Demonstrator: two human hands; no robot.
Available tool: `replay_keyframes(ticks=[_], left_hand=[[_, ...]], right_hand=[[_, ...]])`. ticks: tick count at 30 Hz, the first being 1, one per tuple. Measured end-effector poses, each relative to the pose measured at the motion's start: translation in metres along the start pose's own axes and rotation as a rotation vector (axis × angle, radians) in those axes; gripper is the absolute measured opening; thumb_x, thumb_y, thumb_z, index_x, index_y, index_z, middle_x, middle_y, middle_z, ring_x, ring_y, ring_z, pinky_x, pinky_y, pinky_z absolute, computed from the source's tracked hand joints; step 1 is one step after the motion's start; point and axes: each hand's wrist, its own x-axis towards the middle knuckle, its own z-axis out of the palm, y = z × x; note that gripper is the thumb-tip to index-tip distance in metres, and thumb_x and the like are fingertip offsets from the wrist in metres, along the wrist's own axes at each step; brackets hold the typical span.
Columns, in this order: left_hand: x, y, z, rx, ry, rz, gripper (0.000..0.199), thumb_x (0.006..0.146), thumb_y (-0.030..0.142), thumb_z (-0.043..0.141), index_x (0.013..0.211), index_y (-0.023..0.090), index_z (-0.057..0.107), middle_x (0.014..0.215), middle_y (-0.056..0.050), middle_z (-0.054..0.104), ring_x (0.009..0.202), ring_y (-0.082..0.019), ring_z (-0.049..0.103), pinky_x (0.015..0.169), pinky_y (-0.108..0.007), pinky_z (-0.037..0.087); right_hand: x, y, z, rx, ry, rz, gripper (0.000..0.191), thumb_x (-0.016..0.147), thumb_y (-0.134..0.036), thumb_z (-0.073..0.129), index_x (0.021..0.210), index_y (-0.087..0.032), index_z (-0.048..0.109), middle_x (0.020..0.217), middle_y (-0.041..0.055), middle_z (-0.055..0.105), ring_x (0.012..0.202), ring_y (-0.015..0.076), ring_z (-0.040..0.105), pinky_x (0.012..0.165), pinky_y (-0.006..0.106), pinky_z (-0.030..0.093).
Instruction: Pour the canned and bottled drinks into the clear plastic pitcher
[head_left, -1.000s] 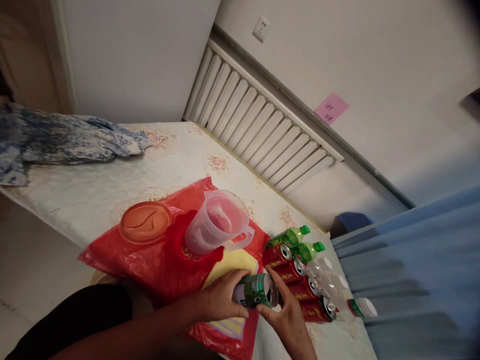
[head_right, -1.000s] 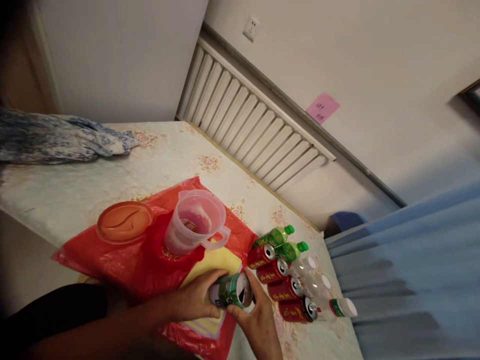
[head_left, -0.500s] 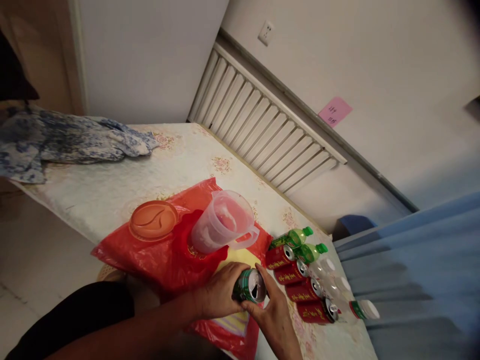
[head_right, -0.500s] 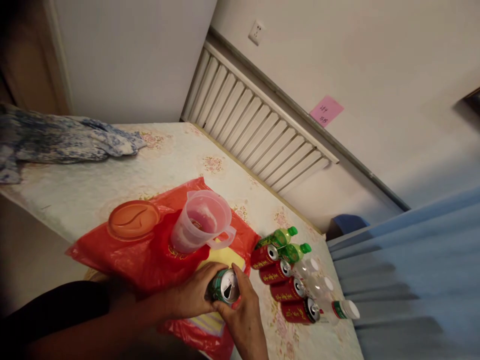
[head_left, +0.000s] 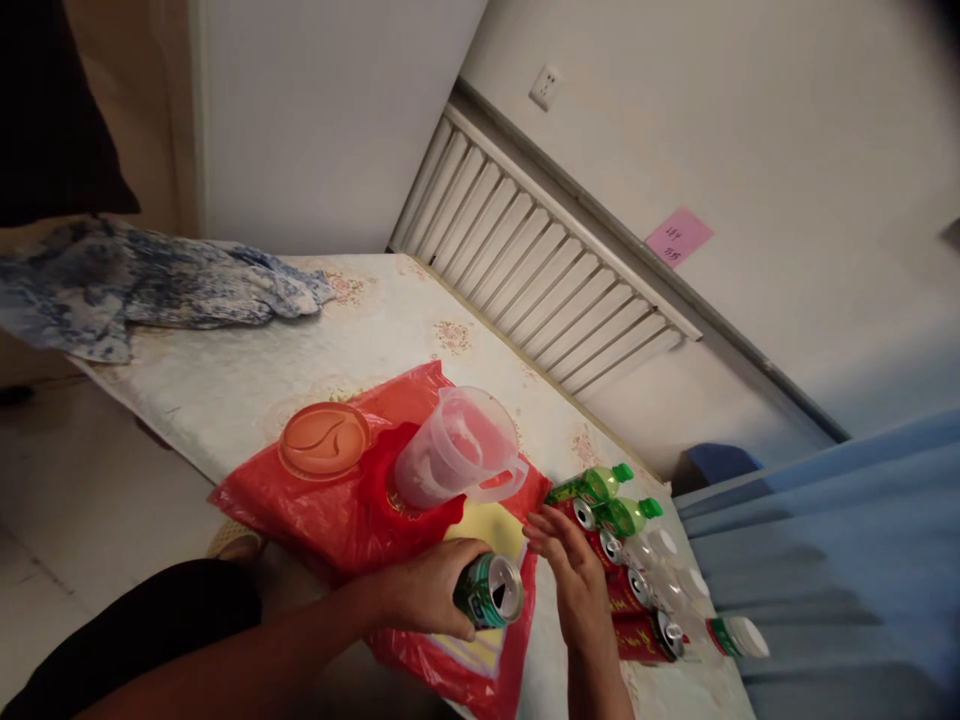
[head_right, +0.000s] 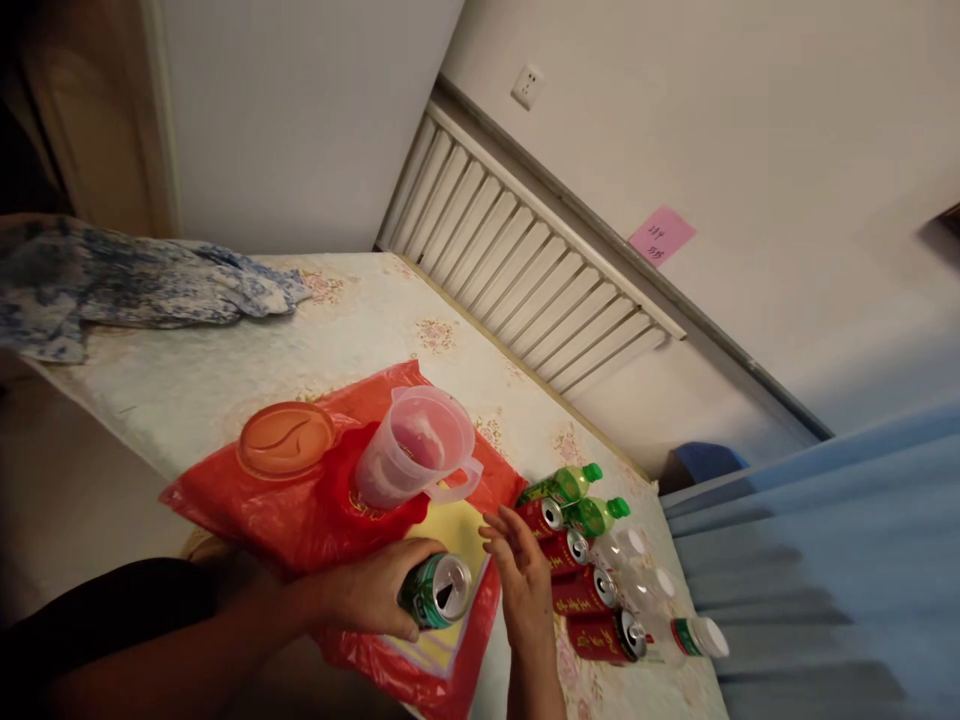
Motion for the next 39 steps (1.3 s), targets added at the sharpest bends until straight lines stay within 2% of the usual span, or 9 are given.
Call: replay_keyframes(ticks=[5, 8, 10, 13, 15, 18, 28, 33, 39], left_hand=[[-0.006, 0.000, -0.012, -0.049, -0.025, -0.018, 0.074, 0.055, 0.023, 0.084, 0.125, 0.021, 0.060, 0.121, -0.005, 0.067, 0.108, -0.026, 0.063, 0.095, -0.036, 0.051], [-0.007, 0.000, -0.017, -0.064, -0.053, -0.038, 0.073, 0.054, 0.024, 0.083, 0.124, 0.021, 0.060, 0.120, -0.004, 0.067, 0.107, -0.026, 0.064, 0.093, -0.035, 0.052], [-0.008, 0.001, -0.020, -0.049, -0.062, -0.041, 0.072, 0.054, 0.024, 0.083, 0.123, 0.021, 0.060, 0.120, -0.004, 0.067, 0.106, -0.026, 0.064, 0.092, -0.035, 0.052], [-0.009, 0.004, -0.024, -0.027, -0.082, -0.028, 0.069, 0.054, 0.026, 0.084, 0.120, 0.022, 0.062, 0.117, -0.003, 0.068, 0.104, -0.026, 0.064, 0.088, -0.034, 0.053], [-0.010, 0.005, -0.026, -0.030, -0.100, -0.021, 0.068, 0.054, 0.027, 0.085, 0.117, 0.022, 0.062, 0.113, -0.002, 0.068, 0.100, -0.025, 0.065, 0.085, -0.033, 0.053], [-0.010, 0.004, -0.029, -0.039, -0.108, -0.012, 0.068, 0.052, 0.027, 0.086, 0.116, 0.022, 0.062, 0.112, -0.002, 0.068, 0.100, -0.025, 0.065, 0.085, -0.034, 0.053], [-0.008, 0.008, -0.045, -0.063, -0.061, 0.017, 0.070, 0.055, 0.026, 0.082, 0.122, 0.023, 0.062, 0.121, -0.004, 0.068, 0.110, -0.030, 0.063, 0.091, -0.036, 0.052], [-0.006, 0.006, -0.058, -0.113, 0.042, 0.071, 0.069, 0.057, 0.022, 0.080, 0.123, 0.022, 0.063, 0.121, -0.003, 0.069, 0.111, -0.029, 0.064, 0.092, -0.034, 0.051], [0.000, -0.004, -0.071, -0.077, 0.306, 0.072, 0.066, 0.060, 0.021, 0.076, 0.124, 0.021, 0.061, 0.120, -0.006, 0.071, 0.112, -0.029, 0.065, 0.094, -0.037, 0.052]], right_hand=[[0.035, -0.002, 0.022, 0.043, -0.036, -0.058, 0.057, 0.088, -0.060, 0.063, 0.126, -0.017, 0.064, 0.123, 0.0163, 0.072, 0.109, 0.0285, 0.071, 0.095, 0.044, 0.057], [0.050, -0.006, 0.042, 0.015, -0.137, -0.105, 0.047, 0.093, -0.060, 0.053, 0.111, -0.019, 0.069, 0.114, 0.0115, 0.074, 0.103, 0.0246, 0.070, 0.095, 0.040, 0.055], [0.056, -0.009, 0.058, 0.057, -0.184, -0.125, 0.044, 0.095, -0.060, 0.049, 0.088, -0.020, 0.068, 0.089, 0.0070, 0.073, 0.085, 0.0209, 0.069, 0.086, 0.036, 0.056], [0.062, -0.014, 0.081, 0.199, -0.165, -0.127, 0.048, 0.090, -0.062, 0.051, 0.061, -0.025, 0.045, 0.052, -0.0049, 0.045, 0.052, 0.0136, 0.049, 0.063, 0.030, 0.052], [0.066, -0.022, 0.093, 0.259, -0.112, -0.115, 0.051, 0.086, -0.064, 0.055, 0.058, -0.027, 0.034, 0.048, -0.0097, 0.027, 0.043, 0.0106, 0.033, 0.051, 0.027, 0.044], [0.074, -0.043, 0.100, 0.269, -0.037, -0.127, 0.051, 0.083, -0.061, 0.060, 0.057, -0.026, 0.034, 0.048, -0.0109, 0.027, 0.043, 0.0092, 0.028, 0.045, 0.024, 0.036], [0.099, -0.138, 0.050, 0.350, -0.018, -0.328, 0.054, 0.082, -0.046, 0.074, 0.053, -0.023, 0.034, 0.045, -0.0116, 0.026, 0.040, 0.0052, 0.022, 0.040, 0.021, 0.025], [0.106, -0.151, 0.021, 0.257, -0.020, -0.355, 0.054, 0.079, -0.044, 0.078, 0.052, -0.022, 0.037, 0.044, -0.0110, 0.028, 0.038, 0.0041, 0.023, 0.038, 0.020, 0.020], [0.113, -0.151, -0.006, 0.118, -0.036, -0.371, 0.052, 0.079, -0.046, 0.078, 0.054, -0.022, 0.039, 0.047, -0.0108, 0.028, 0.039, 0.0042, 0.023, 0.038, 0.020, 0.020]])
